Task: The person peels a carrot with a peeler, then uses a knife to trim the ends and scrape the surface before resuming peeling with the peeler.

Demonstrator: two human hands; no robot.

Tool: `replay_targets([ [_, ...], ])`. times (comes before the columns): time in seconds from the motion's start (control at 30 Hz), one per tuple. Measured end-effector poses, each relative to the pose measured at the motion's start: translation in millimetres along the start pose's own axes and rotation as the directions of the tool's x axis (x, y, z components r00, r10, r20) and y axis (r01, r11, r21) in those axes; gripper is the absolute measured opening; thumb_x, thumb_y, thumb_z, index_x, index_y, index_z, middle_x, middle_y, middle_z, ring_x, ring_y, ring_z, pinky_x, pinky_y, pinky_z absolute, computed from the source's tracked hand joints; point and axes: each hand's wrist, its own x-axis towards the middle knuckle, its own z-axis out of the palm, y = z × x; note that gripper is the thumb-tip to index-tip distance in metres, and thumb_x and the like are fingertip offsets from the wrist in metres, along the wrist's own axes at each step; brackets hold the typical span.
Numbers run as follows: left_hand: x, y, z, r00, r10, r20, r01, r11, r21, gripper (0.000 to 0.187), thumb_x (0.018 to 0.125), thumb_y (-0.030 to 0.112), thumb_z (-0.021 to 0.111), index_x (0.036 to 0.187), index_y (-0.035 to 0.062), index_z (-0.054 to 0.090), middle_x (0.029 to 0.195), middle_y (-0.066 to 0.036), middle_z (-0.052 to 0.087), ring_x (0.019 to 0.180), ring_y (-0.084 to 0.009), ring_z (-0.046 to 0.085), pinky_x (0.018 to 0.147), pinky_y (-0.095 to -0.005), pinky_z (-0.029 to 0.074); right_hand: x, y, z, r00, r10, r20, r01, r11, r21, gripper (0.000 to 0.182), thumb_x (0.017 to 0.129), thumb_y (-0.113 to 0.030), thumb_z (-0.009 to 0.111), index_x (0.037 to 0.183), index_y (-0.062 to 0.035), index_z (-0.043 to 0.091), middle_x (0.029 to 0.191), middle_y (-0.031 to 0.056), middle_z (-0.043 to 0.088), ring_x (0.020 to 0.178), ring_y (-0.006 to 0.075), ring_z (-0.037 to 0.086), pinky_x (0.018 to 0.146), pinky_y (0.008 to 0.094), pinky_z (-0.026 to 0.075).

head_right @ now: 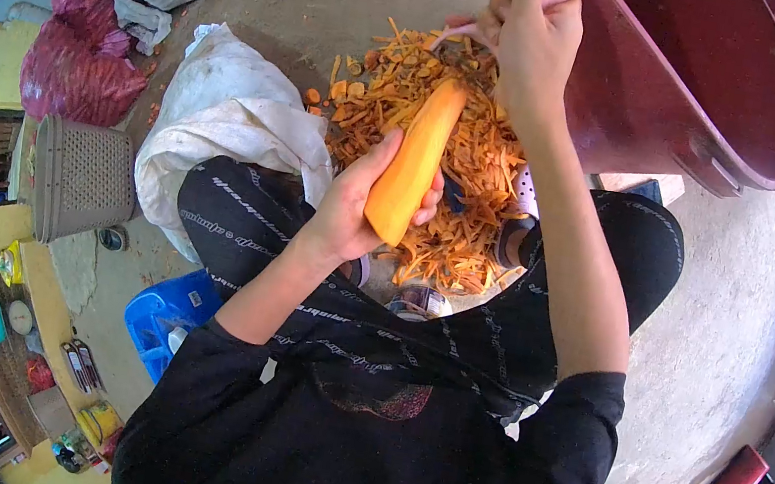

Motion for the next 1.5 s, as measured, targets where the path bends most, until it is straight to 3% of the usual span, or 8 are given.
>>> replay_targets([
  [0.3,5.3,13.2,-4.8,0.985,0.15,-0.09,-0.143,0.987,0.078,0.046,0.098,0.041,0.035,0.121,0.0034,0.044,0.094,-0.01,0.058,0.082,-0.017,0.057,0.071,-0.0306,0.049,-7.1,-14.7,14.9,0.942,-0.28,0.184,0.322,0.91,-0.262,0.015,0.094,-0.018,0.05,0.09,-0.0097,0.038,0.062,-0.0011,0.038,0.048,0.0071,0.038,0.049,0.0225,0.042],
  [0.43,8.7,18.5,-13.2,0.993,0.121,-0.006,-0.121,0.981,-0.15,0.041,0.096,0.039,0.04,0.118,0.0045,0.045,0.098,-0.01,0.057,0.09,-0.0206,0.058,0.075,-0.0357,0.05,-7.1,-15.4,3.0,0.973,0.004,0.232,0.099,0.896,-0.433,0.021,0.096,-0.026,0.046,0.094,-0.0061,0.04,0.065,0.001,0.045,0.051,0.009,0.048,0.057,0.0259,0.049],
  [0.6,8.9,26.6,-11.3,0.978,0.159,-0.137,-0.172,0.981,-0.087,0.031,0.093,0.031,0.05,0.11,0.006,0.046,0.098,-0.01,0.055,0.093,-0.0221,0.058,0.079,-0.0398,0.051,-2.7,64.4,-39.9,0.917,-0.096,0.388,0.39,0.427,-0.816,0.032,0.093,-0.026,0.047,0.101,0.0046,0.045,0.08,0.0283,0.059,0.077,0.043,0.059,0.064,0.0456,0.048],
  [0.7,10.5,27.7,-18.9,0.956,0.172,-0.239,-0.193,0.979,-0.068,0.025,0.091,0.027,0.056,0.103,0.008,0.045,0.097,-0.01,0.055,0.092,-0.0232,0.058,0.079,-0.043,0.052,-8.1,79.3,-54.8,0.908,0.295,0.296,0.241,0.21,-0.948,0.031,0.095,-0.024,0.046,0.103,0.0055,0.046,0.094,0.0233,0.059,0.086,0.0295,0.062,0.074,0.038,0.047],
  [1.0,14.3,26.7,-30.5,0.944,0.113,-0.309,-0.158,0.98,-0.124,0.026,0.087,0.032,0.06,0.096,0.0095,0.051,0.078,-0.008,0.057,0.076,-0.0206,0.057,0.068,-0.037,0.049,-17.1,47.0,-10.5,0.933,0.35,0.089,-0.177,0.658,-0.732,0.03,0.094,-0.025,0.046,0.104,0.0028,0.045,0.07,0.0127,0.055,0.054,0.0204,0.058,0.05,0.037,0.048],
  [1.2,16.7,25.4,-27.4,0.957,0.168,-0.235,-0.205,0.968,-0.146,0.032,0.09,0.038,0.053,0.101,0.0083,0.051,0.083,-0.008,0.056,0.079,-0.0214,0.056,0.071,-0.0393,0.048,-14.2,65.8,-23.6,0.891,0.441,0.11,-0.176,0.557,-0.811,0.02,0.095,-0.022,0.045,0.099,-0.0023,0.044,0.072,0.001,0.048,0.052,0.0095,0.054,0.044,0.0246,0.045],
  [1.4,14.0,26.3,-26.2,0.956,0.204,-0.209,-0.217,0.975,-0.041,0.041,0.091,0.043,0.05,0.113,0.0081,0.049,0.089,-0.004,0.053,0.079,-0.0188,0.055,0.066,-0.0396,0.048,-14.8,118.8,-65.5,0.803,0.581,0.132,-0.058,0.296,-0.953,0.024,0.088,-0.023,0.048,0.091,0.0008,0.048,0.07,0.0137,0.059,0.056,0.0215,0.061,0.052,0.035,0.048],
  [1.5,11.3,28.6,-22.3,0.951,0.21,-0.227,-0.216,0.976,-0.002,0.042,0.091,0.042,0.05,0.116,0.009,0.047,0.09,-0.004,0.053,0.079,-0.018,0.055,0.065,-0.0399,0.048,-21.5,149.2,-84.1,0.853,0.514,0.087,-0.236,0.53,-0.815,0.024,0.086,-0.022,0.049,0.093,0.0009,0.049,0.075,0.0153,0.06,0.057,0.0211,0.061,0.056,0.0352,0.048],
])
